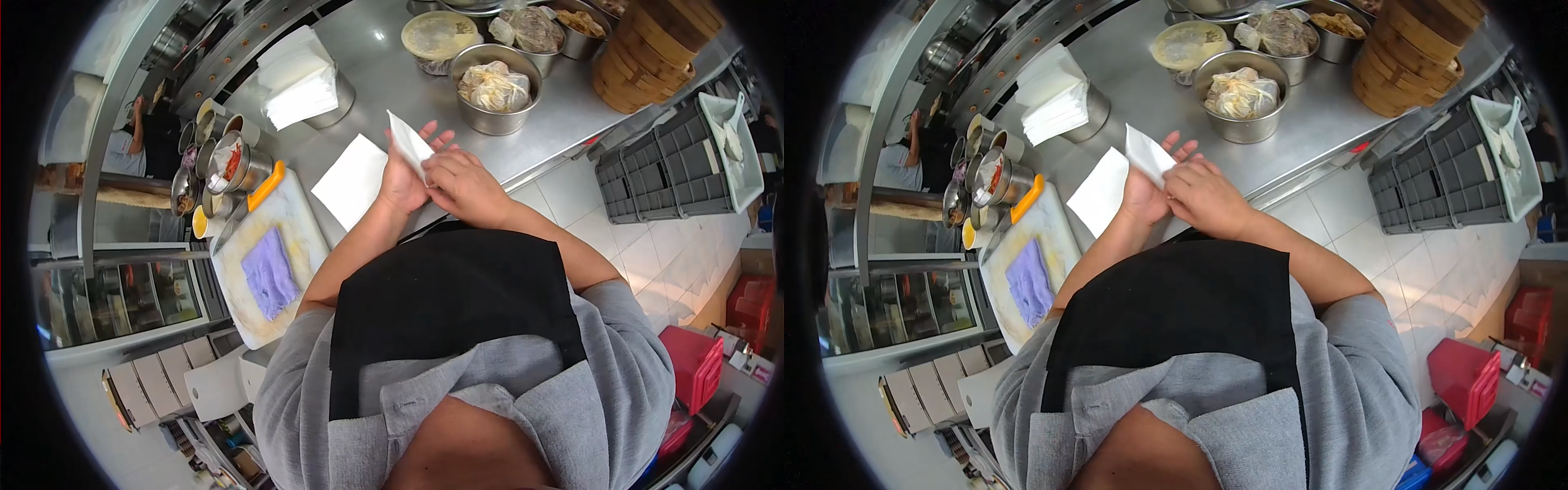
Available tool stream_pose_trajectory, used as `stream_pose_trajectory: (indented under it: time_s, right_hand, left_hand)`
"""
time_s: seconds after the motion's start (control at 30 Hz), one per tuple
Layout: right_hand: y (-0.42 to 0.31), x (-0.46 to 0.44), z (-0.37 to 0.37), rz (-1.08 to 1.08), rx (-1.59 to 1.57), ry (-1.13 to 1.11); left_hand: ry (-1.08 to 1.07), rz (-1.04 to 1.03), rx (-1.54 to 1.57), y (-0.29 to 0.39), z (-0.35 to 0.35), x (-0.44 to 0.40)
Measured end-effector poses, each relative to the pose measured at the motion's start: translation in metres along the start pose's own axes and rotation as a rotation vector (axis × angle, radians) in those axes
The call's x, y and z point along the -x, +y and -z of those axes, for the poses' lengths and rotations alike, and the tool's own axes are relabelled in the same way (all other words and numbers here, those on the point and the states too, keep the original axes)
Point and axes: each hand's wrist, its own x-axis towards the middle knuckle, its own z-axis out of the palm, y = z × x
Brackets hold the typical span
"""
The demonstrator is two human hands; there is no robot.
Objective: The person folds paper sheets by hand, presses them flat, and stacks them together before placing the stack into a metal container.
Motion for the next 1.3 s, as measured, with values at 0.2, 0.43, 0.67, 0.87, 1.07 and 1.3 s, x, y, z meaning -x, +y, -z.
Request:
stream_pose_trajectory:
  time_s: [0.2, 0.43, 0.67, 0.87, 1.07, 1.3]
  right_hand:
    - [0.004, -0.005, -0.012, 0.055, -0.122, 0.001]
    - [-0.013, -0.029, -0.003, -0.092, -0.248, 0.174]
    - [-0.008, -0.034, -0.017, -0.245, -0.515, 0.18]
    - [-0.007, -0.036, -0.017, -0.308, -0.599, 0.146]
    - [-0.006, -0.037, -0.025, -0.578, -0.891, 0.02]
    - [-0.008, -0.049, -0.033, -0.588, -0.852, -0.101]
  left_hand:
    - [-0.166, -0.051, 0.166, 0.007, 0.034, -0.011]
    - [0.367, -0.326, -0.204, 0.01, 0.002, 0.007]
    - [0.183, -0.25, -0.142, 0.013, 0.025, 0.006]
    - [0.093, -0.14, -0.042, 0.017, 0.012, 0.017]
    - [0.002, 0.001, 0.074, 0.014, 0.04, 0.02]
    - [-0.06, 0.038, 0.073, 0.021, 0.045, 0.037]
